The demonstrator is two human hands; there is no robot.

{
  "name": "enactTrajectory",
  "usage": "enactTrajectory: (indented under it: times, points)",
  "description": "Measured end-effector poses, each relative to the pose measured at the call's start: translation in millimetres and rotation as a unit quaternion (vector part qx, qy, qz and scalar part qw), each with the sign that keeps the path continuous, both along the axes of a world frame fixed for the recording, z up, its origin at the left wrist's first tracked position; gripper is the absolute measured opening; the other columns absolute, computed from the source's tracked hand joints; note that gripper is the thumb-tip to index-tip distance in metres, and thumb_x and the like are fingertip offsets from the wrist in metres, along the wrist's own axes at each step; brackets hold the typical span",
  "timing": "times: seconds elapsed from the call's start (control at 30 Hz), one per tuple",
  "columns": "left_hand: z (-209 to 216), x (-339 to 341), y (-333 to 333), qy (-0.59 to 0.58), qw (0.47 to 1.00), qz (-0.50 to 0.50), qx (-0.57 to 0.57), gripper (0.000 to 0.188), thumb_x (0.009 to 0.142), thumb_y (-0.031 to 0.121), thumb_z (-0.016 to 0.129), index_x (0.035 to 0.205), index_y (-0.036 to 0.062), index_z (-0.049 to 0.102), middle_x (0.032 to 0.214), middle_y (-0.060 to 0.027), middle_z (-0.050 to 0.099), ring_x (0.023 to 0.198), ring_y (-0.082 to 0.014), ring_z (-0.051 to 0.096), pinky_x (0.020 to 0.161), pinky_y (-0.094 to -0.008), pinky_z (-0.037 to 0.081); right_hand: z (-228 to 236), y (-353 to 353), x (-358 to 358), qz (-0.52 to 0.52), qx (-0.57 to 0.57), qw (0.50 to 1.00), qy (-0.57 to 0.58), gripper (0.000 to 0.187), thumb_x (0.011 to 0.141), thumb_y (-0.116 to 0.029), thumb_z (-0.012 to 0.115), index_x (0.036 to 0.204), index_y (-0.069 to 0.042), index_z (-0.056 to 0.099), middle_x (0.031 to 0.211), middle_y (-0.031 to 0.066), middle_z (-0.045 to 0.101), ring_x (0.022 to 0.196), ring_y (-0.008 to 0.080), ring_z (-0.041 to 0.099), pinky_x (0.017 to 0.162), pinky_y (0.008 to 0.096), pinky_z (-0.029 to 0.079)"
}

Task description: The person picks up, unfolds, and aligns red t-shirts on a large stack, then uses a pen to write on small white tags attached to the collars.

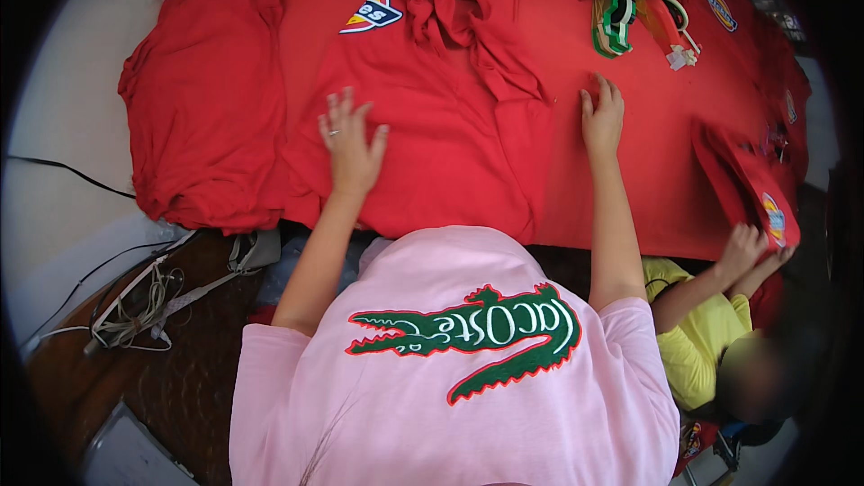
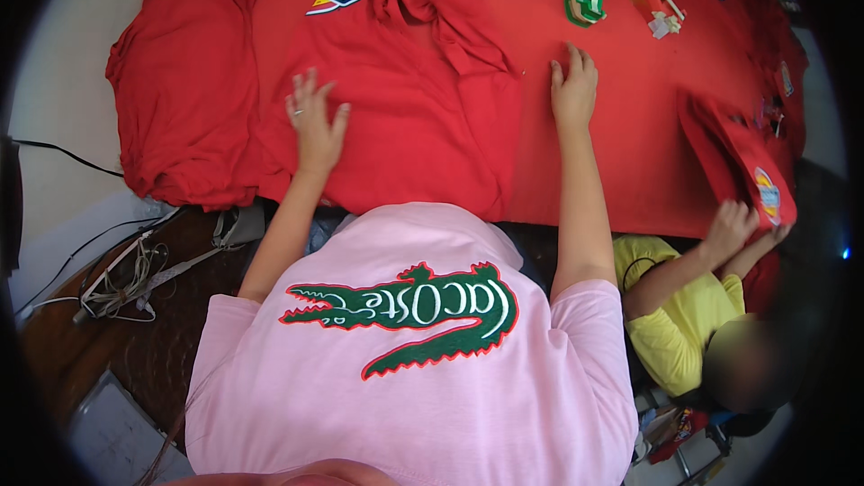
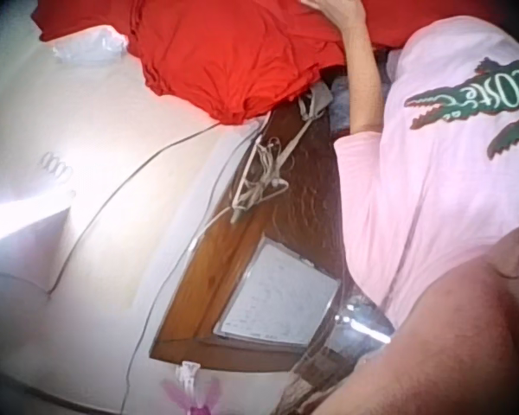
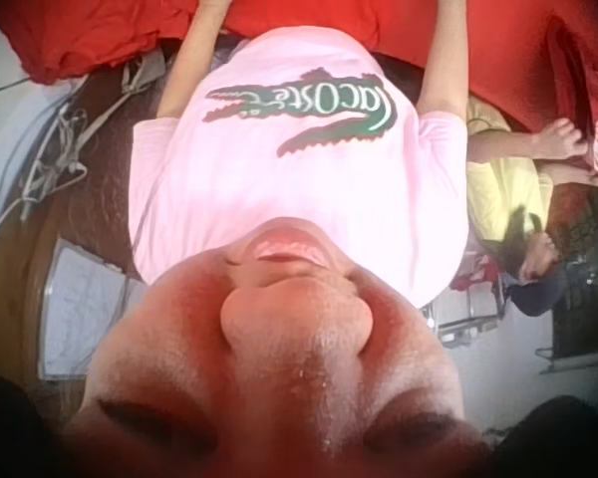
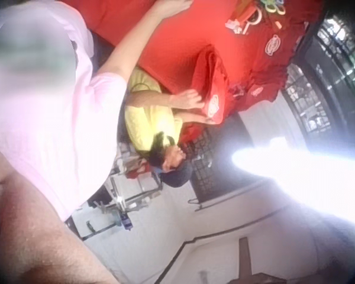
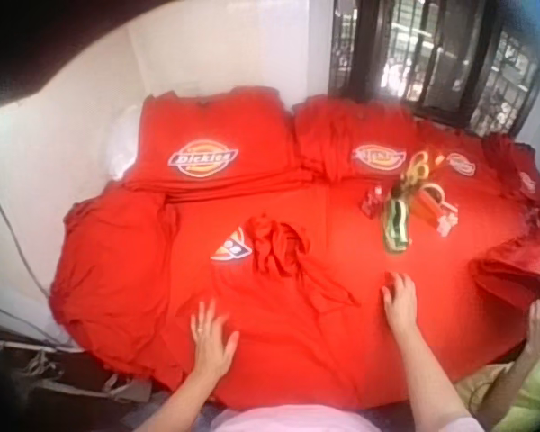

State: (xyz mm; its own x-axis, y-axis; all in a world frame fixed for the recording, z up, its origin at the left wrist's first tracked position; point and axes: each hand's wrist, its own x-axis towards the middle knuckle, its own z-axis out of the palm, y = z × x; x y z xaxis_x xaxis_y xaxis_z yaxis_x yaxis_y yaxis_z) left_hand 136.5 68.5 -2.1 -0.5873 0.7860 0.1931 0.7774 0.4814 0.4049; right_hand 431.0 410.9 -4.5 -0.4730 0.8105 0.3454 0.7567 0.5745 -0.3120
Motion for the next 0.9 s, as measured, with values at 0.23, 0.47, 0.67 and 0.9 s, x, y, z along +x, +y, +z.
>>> enactTrajectory:
  times: [0.23,0.47,0.67,0.9]
  points:
    - [-5,43,104,0.036,0.996,-0.066,-0.057,0.066,0.097,0.038,0.063,0.157,0.0191,0.043,0.168,-0.013,0.027,0.156,-0.0357,0.022,0.124,-0.0616,0.015,-8,41,-16,0.077,-0.011,0.997,0.011,0.014,0.091,-0.012,0.068,0.102,-0.004,0.071,0.098,0.0187,0.064,0.093,0.0383,0.065,0.083,0.0467,0.055]
    - [-9,41,108,0.016,0.996,-0.037,-0.075,0.066,0.094,0.034,0.063,0.156,0.0193,0.045,0.168,-0.0093,0.03,0.156,-0.0317,0.024,0.125,-0.0567,0.015,69,85,-71,0.143,0.027,0.975,0.17,0.014,0.097,-0.005,0.062,0.107,0.0,0.071,0.099,0.0152,0.065,0.085,0.033,0.064,0.079,0.0404,0.054]
    - [-6,40,111,-0.002,0.996,-0.035,-0.078,0.063,0.093,0.031,0.063,0.153,0.0159,0.049,0.167,-0.0089,0.033,0.155,-0.0304,0.027,0.126,-0.0549,0.015,91,166,-126,0.095,0.034,0.943,0.317,0.012,0.096,-0.004,0.067,0.106,-0.001,0.074,0.098,0.0106,0.068,0.082,0.0207,0.066,0.074,0.0321,0.054]
    - [-6,38,110,-0.008,0.997,-0.029,-0.074,0.062,0.092,0.03,0.063,0.151,0.0147,0.05,0.166,-0.0088,0.034,0.155,-0.0301,0.028,0.125,-0.0547,0.017,81,184,-138,0.121,0.023,0.949,0.29,0.009,0.093,-0.003,0.072,0.1,0.0,0.077,0.098,0.0097,0.071,0.086,0.0191,0.069,0.075,0.0309,0.056]
